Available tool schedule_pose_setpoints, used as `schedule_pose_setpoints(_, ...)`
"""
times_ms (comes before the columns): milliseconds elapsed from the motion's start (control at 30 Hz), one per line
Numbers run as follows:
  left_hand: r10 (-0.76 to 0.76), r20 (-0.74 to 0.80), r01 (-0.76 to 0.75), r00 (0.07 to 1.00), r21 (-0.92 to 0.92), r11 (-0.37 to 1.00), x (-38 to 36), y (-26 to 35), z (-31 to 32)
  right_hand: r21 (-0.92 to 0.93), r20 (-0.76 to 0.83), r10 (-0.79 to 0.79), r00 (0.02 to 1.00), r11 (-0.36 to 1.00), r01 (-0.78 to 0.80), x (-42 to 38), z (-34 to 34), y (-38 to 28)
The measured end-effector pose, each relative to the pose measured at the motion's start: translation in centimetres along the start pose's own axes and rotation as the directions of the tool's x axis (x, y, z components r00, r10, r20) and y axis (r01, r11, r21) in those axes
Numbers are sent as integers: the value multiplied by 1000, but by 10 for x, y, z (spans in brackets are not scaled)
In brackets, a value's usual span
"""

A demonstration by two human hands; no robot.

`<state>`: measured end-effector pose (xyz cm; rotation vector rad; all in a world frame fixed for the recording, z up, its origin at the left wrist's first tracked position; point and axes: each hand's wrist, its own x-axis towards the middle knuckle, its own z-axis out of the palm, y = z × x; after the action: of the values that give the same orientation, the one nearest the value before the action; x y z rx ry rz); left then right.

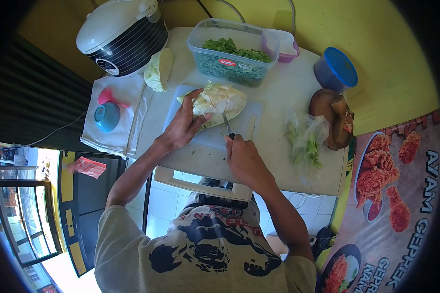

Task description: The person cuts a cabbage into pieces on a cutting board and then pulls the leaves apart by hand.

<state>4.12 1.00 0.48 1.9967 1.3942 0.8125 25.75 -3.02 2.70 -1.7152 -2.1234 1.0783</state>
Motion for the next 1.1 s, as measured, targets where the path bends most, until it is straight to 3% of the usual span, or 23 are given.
schedule_pose_setpoints(67, 23, 11, -23, 1000, -7, 1000, -7, -1, 2, 96, 149, -9, 989, 995, -5, -2, -32, 3)
schedule_pose_setpoints(167, 94, -1, -94, 996, -17, 995, -6, -5, 7, -77, 130, -180, 975, 979, 191, -7, -59, 18)
schedule_pose_setpoints(267, 91, 5, -91, 996, -26, 996, -7, -3, 4, -300, 145, -204, 968, 924, 239, -17, -79, 8)
schedule_pose_setpoints(367, 92, -13, -92, 996, -44, 995, -6, -8, -1, -251, 181, -222, 958, 932, 263, -29, -118, 10)
schedule_pose_setpoints(467, 83, 2, -83, 997, -64, 995, -4, -10, -5, -25, 240, 89, 967, 996, -86, -39, -153, -19)
schedule_pose_setpoints(533, 35, 2, -34, 999, -66, 997, -5, -3, -8, 0, 12, -109, 994, 994, 109, -18, -125, 0)
schedule_pose_setpoints(600, 41, 36, -38, 998, -91, 995, -5, -2, -9, 8, -208, -258, 944, 964, 265, -1, -90, 1)
schedule_pose_setpoints(667, 30, 53, -25, 998, -99, 995, -6, -2, -10, -44, -404, -395, 825, 910, 413, 18, -56, -9)
schedule_pose_setpoints(733, 4, 50, 1, 999, -98, 995, -7, -1, -10, -188, -556, -549, 624, 815, 549, 42, -36, -5)
schedule_pose_setpoints(833, 23, 37, -18, 999, -139, 990, -7, -6, -8, -163, -495, -506, 706, 853, 496, 41, -37, -5)
schedule_pose_setpoints(1100, -7, -22, 4, 1000, -147, 989, -9, -3, -2, -245, -486, -541, 686, 838, 487, 39, -35, -18)
